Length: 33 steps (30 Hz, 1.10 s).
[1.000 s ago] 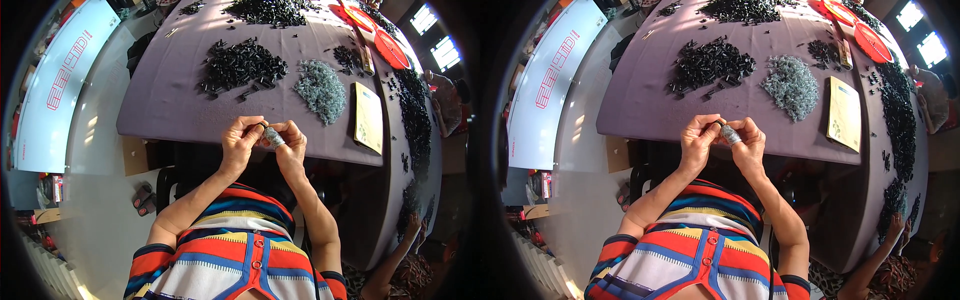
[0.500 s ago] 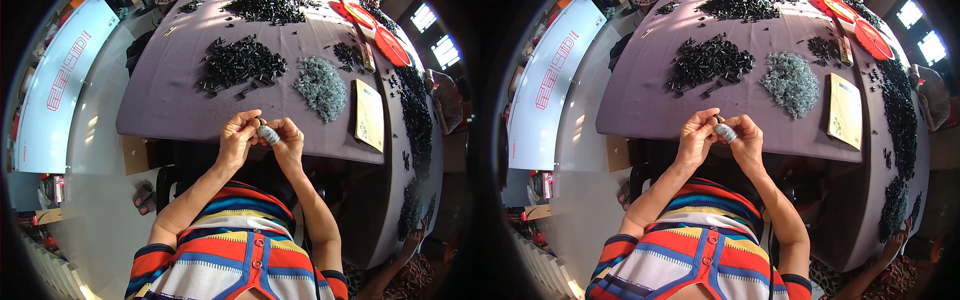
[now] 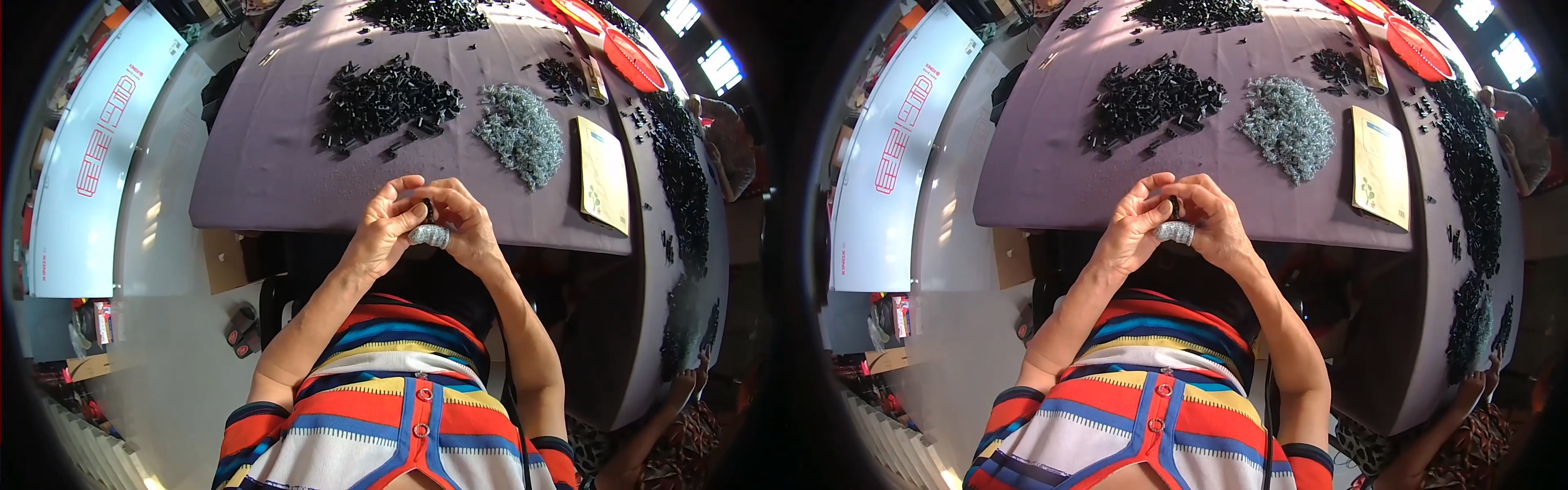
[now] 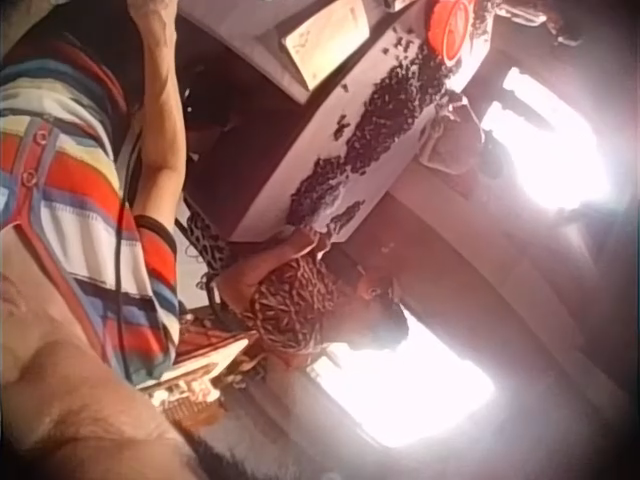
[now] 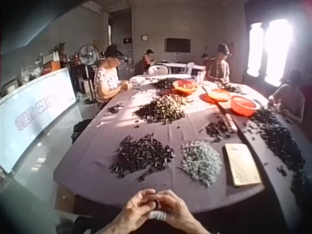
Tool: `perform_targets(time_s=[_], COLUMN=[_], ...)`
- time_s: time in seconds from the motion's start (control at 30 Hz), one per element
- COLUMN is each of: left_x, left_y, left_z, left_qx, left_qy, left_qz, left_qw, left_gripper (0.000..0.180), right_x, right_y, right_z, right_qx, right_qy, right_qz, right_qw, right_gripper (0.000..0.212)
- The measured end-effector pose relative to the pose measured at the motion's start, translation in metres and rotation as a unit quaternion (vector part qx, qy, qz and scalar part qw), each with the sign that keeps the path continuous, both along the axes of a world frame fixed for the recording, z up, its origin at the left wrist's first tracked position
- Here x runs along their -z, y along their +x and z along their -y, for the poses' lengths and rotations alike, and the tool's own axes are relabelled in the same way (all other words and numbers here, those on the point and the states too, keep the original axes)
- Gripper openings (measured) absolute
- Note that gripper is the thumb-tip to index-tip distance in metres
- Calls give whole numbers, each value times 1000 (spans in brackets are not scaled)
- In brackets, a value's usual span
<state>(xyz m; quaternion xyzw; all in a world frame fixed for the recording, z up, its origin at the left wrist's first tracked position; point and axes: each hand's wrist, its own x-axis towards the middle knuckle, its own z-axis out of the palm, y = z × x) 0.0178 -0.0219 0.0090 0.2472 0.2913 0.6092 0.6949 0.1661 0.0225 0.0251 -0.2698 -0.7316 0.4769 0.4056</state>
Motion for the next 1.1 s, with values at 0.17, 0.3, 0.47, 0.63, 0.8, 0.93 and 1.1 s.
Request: perform_targets(time_s=[0.17,0.3,0.47,0.63,0.8,0.93,1.1], left_x=[-12,-21,-20,-35,-42,-41,-40], left_y=[1,5,4,11,17,19,20], left_z=[6,7,11,20,23,23,22], left_qx=[21,-13,-5,-27,-39,-28,-33], left_qy=[-17,-38,-17,1,4,25,6], left_qz=[30,65,66,50,37,43,53], left_qw=[999,997,998,998,999,998,998], left_gripper=[35,36,34,33,34,35,36], right_x=[7,7,4,-9,-10,-7,-13], right_y=[-3,-5,-4,-6,-3,-1,-1], right_z=[4,6,9,16,17,17,21], right_qx=[-33,-56,-92,-150,-134,-123,-123], right_qy=[-68,-107,-166,-242,-227,-204,-271], right_qz=[-103,-145,-191,-290,-283,-270,-290], right_qw=[992,982,963,914,922,933,910], right_gripper=[38,38,40,40,43,41,38])
